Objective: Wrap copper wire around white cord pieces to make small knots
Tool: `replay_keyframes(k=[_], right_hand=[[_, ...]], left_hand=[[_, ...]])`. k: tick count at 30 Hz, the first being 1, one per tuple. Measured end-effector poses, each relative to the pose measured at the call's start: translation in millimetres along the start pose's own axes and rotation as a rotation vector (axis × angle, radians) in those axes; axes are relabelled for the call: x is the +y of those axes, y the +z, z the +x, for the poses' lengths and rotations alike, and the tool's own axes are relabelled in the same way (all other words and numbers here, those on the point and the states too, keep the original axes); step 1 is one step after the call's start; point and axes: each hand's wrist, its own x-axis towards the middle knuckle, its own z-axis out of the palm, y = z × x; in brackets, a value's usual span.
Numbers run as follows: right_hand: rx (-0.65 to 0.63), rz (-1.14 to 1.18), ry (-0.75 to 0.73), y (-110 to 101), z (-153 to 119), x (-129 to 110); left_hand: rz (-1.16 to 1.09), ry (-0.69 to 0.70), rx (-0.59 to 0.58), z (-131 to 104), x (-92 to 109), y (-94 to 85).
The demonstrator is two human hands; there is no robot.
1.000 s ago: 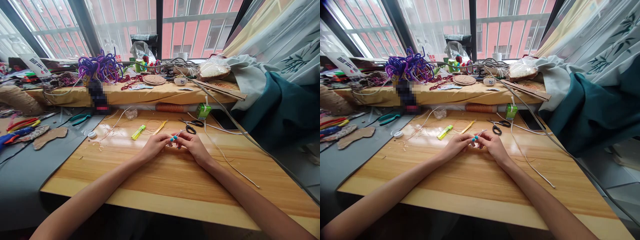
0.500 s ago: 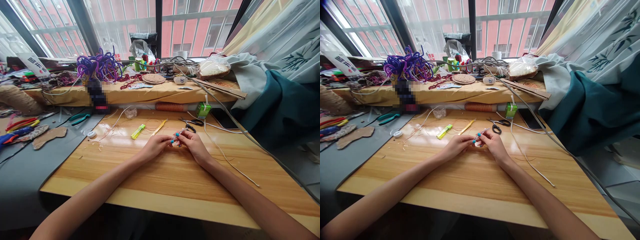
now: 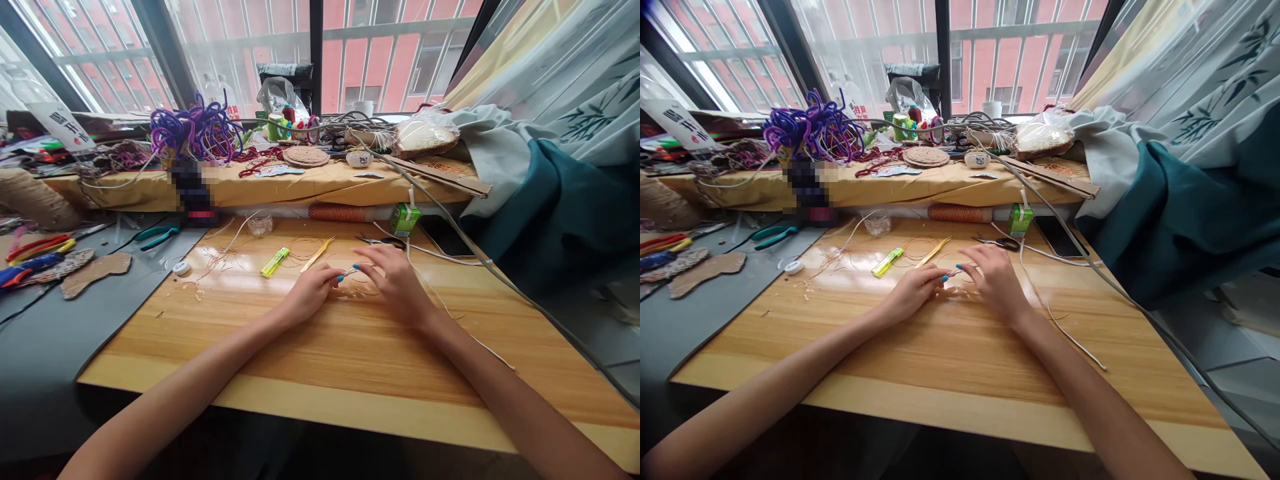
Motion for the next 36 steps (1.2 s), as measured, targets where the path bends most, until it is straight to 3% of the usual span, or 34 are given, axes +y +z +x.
replay_keyframes(k=[2,5,14,19,25,31,36], right_hand=[[-0.152,-0.084,-0.120,1,-2,0],[-0.270,-0.072,-0.134,6,-4,1],[-0.374,0.443,0.234,2,-1,-12],[-0.482,0.827,0.571,1,1,-17],[-0.464,1.090,0.777,-3,2,-17],[-0.440,1.048,0.795,-4,4,-15],[-0.473,0.955,0.646,-4,2,-18]], left_hand=[[0.009,0.001,-0.008,0,0,-0.4],[-0.055,-0.026,-0.003,0,0,-0.1],[-0.453,-0.137,0.092,3,-3,-0.5],[-0.540,-0.132,0.088,5,-3,-2.4],[-0.691,-0.208,0.073,6,2,-5.3],[-0.745,-0.238,0.074,5,4,-6.6],[-0.719,-0.211,0.095,6,-1,-5.6]])
